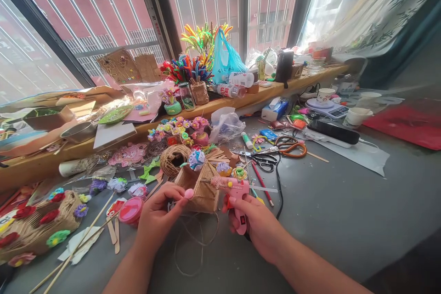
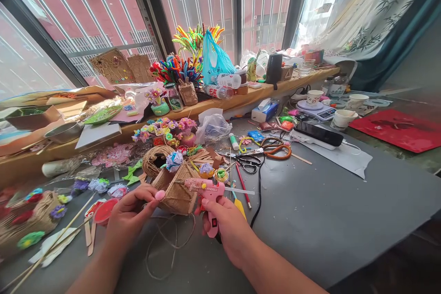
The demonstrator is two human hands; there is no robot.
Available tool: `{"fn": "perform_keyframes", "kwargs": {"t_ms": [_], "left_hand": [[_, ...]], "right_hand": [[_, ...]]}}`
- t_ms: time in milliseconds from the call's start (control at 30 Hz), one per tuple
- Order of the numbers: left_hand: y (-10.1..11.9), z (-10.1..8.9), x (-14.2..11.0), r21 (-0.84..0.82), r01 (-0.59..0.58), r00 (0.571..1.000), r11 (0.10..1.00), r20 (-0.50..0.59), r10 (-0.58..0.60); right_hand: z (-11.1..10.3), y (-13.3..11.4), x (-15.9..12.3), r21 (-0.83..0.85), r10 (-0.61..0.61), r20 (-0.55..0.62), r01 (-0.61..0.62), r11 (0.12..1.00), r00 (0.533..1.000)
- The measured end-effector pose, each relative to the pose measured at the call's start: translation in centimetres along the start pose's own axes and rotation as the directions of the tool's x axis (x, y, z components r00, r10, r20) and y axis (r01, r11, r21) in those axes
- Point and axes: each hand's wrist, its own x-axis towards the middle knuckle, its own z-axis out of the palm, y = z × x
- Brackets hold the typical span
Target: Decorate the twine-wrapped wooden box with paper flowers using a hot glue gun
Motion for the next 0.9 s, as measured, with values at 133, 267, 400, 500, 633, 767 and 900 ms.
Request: {"fn": "perform_keyframes", "kwargs": {"t_ms": [133, 267, 400, 500, 633, 767, 900], "left_hand": [[0.07, 0.05, 0.03, 0.004, 0.004, 1.0, 1.0, -0.007, -0.004], [0.14, 0.06, 0.05, 0.004, 0.002, 1.0, 1.0, -0.002, -0.002], [0.11, 0.02, 0.02, -0.003, 0.008, 1.0, 1.0, 0.009, -0.008], [-0.03, -0.03, -0.05, -0.006, 0.01, 1.0, 1.0, 0.003, -0.01], [-0.22, -0.03, -0.05, -0.014, 0.005, 1.0, 1.0, 0.0, -0.005], [-0.22, 0.0, 0.01, -0.009, 0.02, 1.0, 1.0, -0.009, -0.021], [-0.06, 0.03, 0.0, -0.003, 0.025, 1.0, 1.0, -0.018, -0.025]], "right_hand": [[0.12, 0.15, 0.0, 0.023, 0.02, -0.013, -0.02, 1.0, 1.0], [0.21, 0.2, 0.0, 0.043, 0.03, -0.004, -0.03, 0.999, 1.0], [0.27, 0.12, -0.15, 0.034, 0.062, 0.001, -0.062, 0.998, 0.998], [0.3, 0.08, -0.24, 0.001, 0.051, 0.009, -0.051, 0.999, 0.999], [0.3, 0.11, -0.3, -0.026, 0.038, 0.025, -0.038, 0.999, 0.999], [0.3, 0.13, -0.27, -0.032, 0.052, 0.026, -0.051, 0.998, 0.998], [0.28, 0.32, -0.21, -0.038, 0.054, 0.047, -0.052, 0.998, 0.997]]}}
